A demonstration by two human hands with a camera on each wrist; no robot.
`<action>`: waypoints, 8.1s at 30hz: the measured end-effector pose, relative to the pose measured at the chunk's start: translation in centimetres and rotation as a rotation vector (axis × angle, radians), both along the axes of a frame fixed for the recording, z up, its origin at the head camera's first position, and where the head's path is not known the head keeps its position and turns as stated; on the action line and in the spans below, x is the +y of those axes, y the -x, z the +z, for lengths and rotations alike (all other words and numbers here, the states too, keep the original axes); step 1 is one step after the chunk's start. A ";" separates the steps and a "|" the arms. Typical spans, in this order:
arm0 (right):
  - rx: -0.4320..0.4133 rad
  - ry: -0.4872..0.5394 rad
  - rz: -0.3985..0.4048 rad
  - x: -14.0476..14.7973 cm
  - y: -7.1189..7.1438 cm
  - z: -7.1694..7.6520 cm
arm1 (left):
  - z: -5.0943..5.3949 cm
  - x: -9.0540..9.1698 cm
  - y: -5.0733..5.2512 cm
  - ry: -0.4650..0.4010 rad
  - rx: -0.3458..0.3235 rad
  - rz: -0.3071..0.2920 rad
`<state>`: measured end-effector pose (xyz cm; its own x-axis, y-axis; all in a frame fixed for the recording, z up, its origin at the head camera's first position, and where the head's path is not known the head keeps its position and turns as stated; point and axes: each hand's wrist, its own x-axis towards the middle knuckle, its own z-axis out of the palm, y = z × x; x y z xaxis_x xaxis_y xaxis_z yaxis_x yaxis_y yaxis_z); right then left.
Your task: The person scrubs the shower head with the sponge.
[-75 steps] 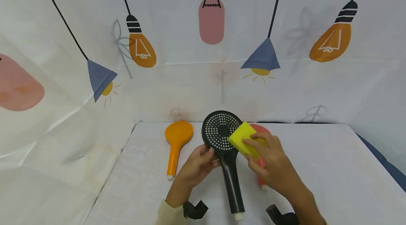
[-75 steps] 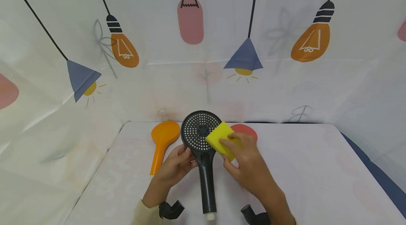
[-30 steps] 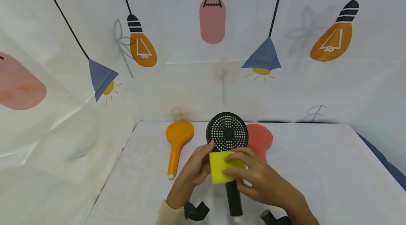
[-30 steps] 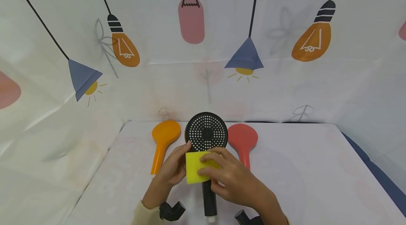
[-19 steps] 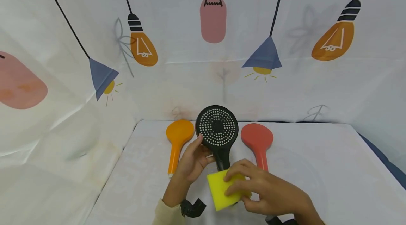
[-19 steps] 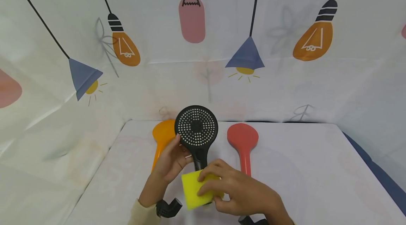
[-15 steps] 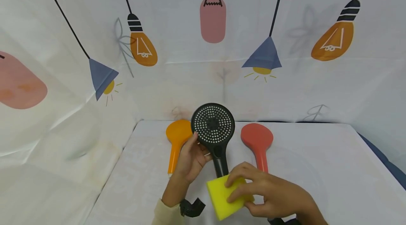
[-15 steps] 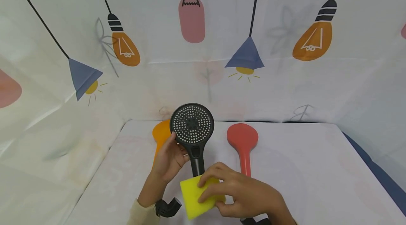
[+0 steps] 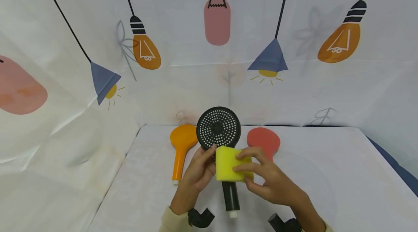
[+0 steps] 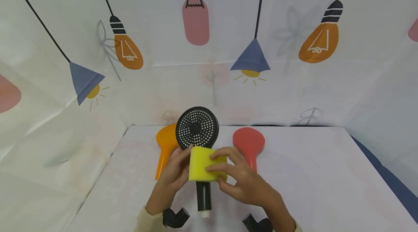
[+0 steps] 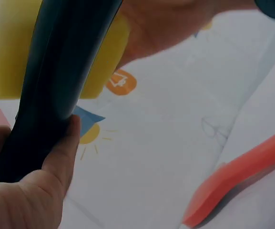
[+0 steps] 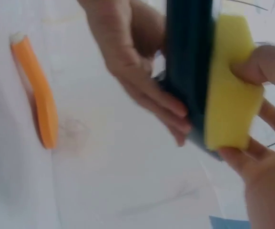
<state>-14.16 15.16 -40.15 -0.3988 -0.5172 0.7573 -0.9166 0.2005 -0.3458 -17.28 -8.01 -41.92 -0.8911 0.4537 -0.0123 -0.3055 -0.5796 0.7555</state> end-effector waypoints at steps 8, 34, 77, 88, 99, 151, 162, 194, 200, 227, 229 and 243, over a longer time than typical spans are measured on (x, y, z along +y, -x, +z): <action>0.173 0.241 -0.318 0.3 1.1 -0.2 | 0.5 1.1 -0.5 -0.080 -0.010 -0.033; -0.091 -0.014 -0.078 -0.7 -1.2 0.4 | 0.4 0.4 0.0 -0.067 -0.113 0.194; -0.116 -0.042 -0.260 -0.4 -1.0 0.6 | 0.2 1.2 -0.9 -0.154 -0.017 -0.039; -0.052 -0.295 0.039 1.5 -3.4 2.7 | 0.4 0.9 -0.1 -0.251 -0.044 0.084; -0.052 -0.186 -0.054 1.7 -2.0 1.9 | -0.1 0.5 -0.3 -0.311 0.126 -0.066; -0.281 -0.266 -0.576 9.8 -0.6 -2.1 | -4.2 -1.9 3.2 0.150 -0.148 0.275; -0.290 -0.221 -0.690 11.5 -0.7 -5.1 | -5.9 -0.1 5.9 0.299 -0.182 0.223; -0.249 -0.192 -0.797 13.1 -1.5 -7.7 | -9.1 0.9 9.2 0.498 -0.290 0.362; -0.263 -0.190 -0.803 13.3 -1.6 -7.7 | -8.6 0.3 9.0 0.709 -0.233 0.353; -0.263 -0.173 -0.901 13.5 -2.4 -7.6 | -7.5 8.6 4.0 1.180 0.646 0.191; -0.263 -0.165 -0.899 13.5 -2.5 -7.6 | -7.7 10.2 4.1 1.138 0.472 0.135; -0.260 -0.143 -0.900 13.3 -2.9 -7.2 | -8.8 15.2 5.8 0.547 -0.282 0.066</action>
